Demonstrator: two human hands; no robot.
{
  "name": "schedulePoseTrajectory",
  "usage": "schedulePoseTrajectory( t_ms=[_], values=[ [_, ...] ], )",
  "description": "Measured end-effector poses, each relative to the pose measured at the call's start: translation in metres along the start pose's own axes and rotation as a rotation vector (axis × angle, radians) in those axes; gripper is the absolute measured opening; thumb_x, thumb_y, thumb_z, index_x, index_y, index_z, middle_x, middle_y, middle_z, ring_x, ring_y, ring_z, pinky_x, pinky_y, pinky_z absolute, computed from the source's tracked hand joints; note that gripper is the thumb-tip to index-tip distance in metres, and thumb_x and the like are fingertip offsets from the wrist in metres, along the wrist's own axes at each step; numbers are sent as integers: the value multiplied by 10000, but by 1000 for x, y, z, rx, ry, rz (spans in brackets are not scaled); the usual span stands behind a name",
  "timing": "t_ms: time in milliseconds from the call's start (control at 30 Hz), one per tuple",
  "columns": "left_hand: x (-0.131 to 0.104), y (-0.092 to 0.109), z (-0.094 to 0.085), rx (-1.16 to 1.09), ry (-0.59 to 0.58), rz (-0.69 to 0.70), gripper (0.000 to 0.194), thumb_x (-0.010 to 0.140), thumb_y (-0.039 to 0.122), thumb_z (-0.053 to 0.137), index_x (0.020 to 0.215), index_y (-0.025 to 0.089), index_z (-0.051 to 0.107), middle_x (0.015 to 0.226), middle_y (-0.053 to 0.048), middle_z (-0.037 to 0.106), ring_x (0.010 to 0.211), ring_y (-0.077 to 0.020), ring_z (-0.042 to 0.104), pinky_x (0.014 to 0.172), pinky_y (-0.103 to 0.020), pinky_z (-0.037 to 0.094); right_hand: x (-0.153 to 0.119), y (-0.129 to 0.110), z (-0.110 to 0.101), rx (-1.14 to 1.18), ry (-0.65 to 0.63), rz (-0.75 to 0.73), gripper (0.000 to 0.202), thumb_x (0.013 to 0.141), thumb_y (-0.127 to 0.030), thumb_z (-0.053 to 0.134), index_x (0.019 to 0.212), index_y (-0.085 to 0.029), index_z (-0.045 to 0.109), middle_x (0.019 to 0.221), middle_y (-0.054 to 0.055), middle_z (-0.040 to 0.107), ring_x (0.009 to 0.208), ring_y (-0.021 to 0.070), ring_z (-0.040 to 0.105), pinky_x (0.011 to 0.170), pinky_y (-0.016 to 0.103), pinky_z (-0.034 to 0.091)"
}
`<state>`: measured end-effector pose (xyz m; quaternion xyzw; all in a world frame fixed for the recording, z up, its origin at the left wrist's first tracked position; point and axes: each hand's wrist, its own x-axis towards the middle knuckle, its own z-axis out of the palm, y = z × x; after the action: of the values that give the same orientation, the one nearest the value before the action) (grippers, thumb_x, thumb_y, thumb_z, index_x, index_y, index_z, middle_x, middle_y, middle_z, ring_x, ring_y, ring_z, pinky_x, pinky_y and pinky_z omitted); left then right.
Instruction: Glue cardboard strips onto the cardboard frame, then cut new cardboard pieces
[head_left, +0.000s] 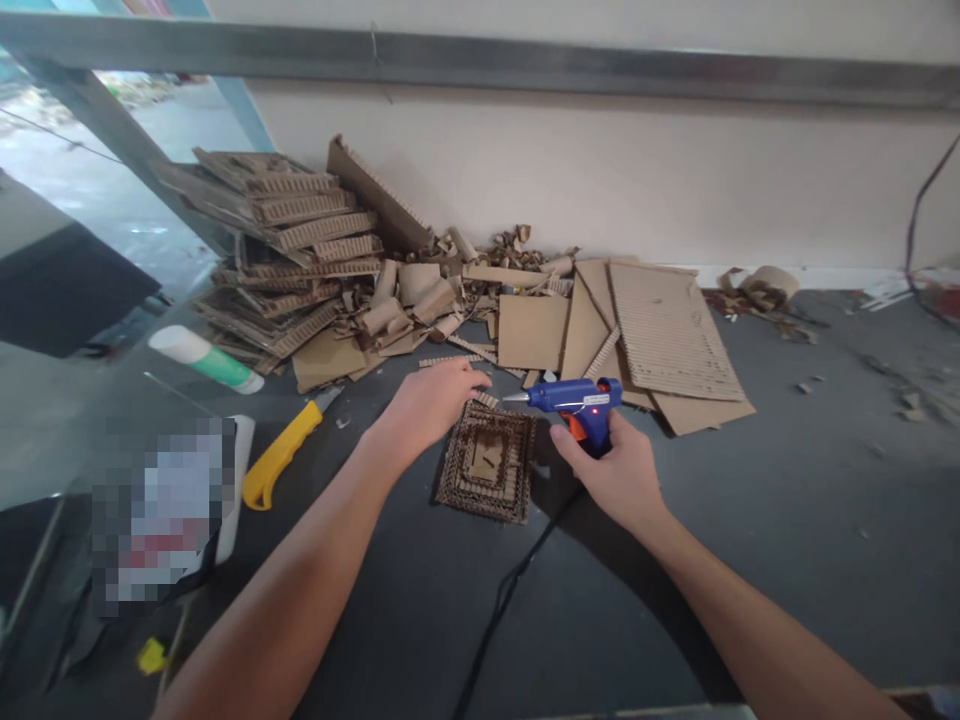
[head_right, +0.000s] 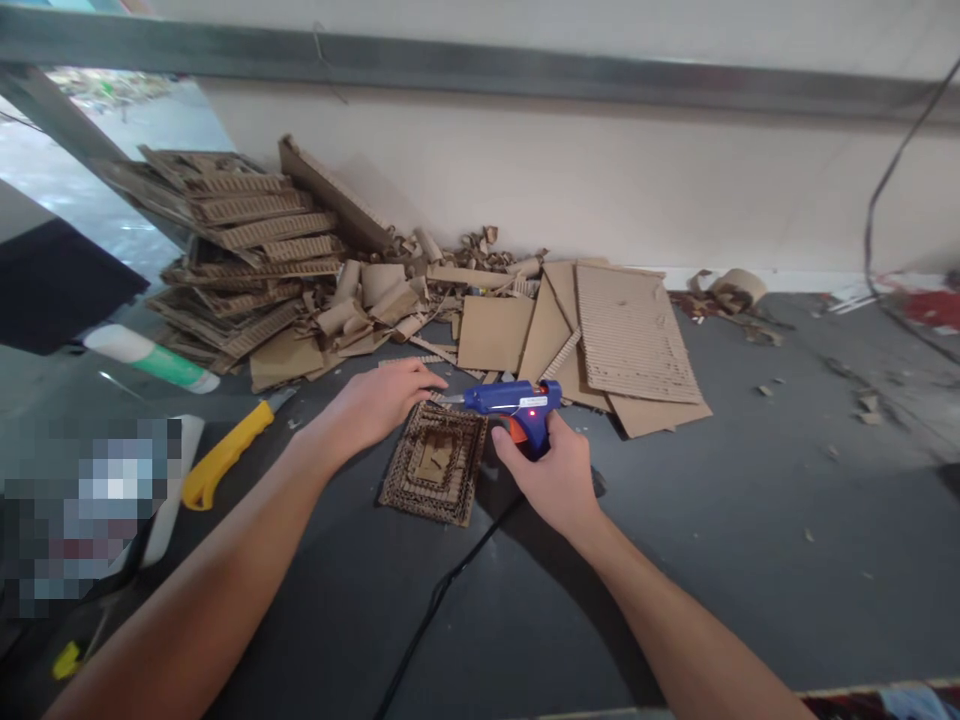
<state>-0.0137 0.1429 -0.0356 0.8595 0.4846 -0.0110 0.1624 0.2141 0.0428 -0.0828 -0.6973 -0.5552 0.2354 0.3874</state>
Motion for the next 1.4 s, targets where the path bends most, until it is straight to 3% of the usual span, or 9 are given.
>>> schedulePoseTrajectory(
  t_ms=[300,500,633,767,933,1200,1400],
  values=[
    [4,-9,2,-18,4,26,225,962,260,520,1051,208,720,1170,-63,645,1033,-232,626,743,-295,432,0,-2,-2,8,-36,30,396,785,-576,678,697,-229,509,500,-34,543,469,149,517,502,286,423],
    [0,-8,-4,-50,29,16,90,909,244,557,934,213,638,1005,-43,694,930,-225,628,699,-297,405,1,1,-2,76,-77,131,488,637,-633,794,723,-201,582,571,10,610,515,174,558,517,308,454],
    [-9,1,-20,-123,33,23,120,921,308,554,940,222,635,962,-33,711,832,-202,632,665,-285,402,1,0,1,267,-82,166,429,651,-569,809,712,-194,610,523,-8,576,455,143,505,480,294,428],
    [-18,18,-29,-264,-56,165,91,888,294,611,896,216,657,863,-6,713,737,-154,630,633,-247,415,1,-5,0,425,-139,164,390,621,-507,834,691,-187,623,546,4,605,453,139,518,480,296,433],
    [-18,33,-21,-358,-126,268,69,873,252,616,896,207,663,793,8,699,663,-125,618,586,-225,411,2,-5,-3,429,-195,105,322,645,-455,828,734,-182,682,590,22,654,526,170,593,540,313,485],
    [-16,30,-16,-339,-99,273,59,870,245,605,887,205,645,804,2,705,685,-129,628,581,-220,410,0,-2,-1,440,-186,76,246,625,-332,828,778,-189,698,714,48,702,725,239,681,641,345,544],
    [-17,38,-17,-345,-121,268,73,875,271,610,897,212,648,769,6,690,661,-136,627,556,-224,387,-1,-2,0,390,-150,70,210,606,-298,799,731,-185,675,746,61,717,681,222,666,633,343,543]
  ],
)
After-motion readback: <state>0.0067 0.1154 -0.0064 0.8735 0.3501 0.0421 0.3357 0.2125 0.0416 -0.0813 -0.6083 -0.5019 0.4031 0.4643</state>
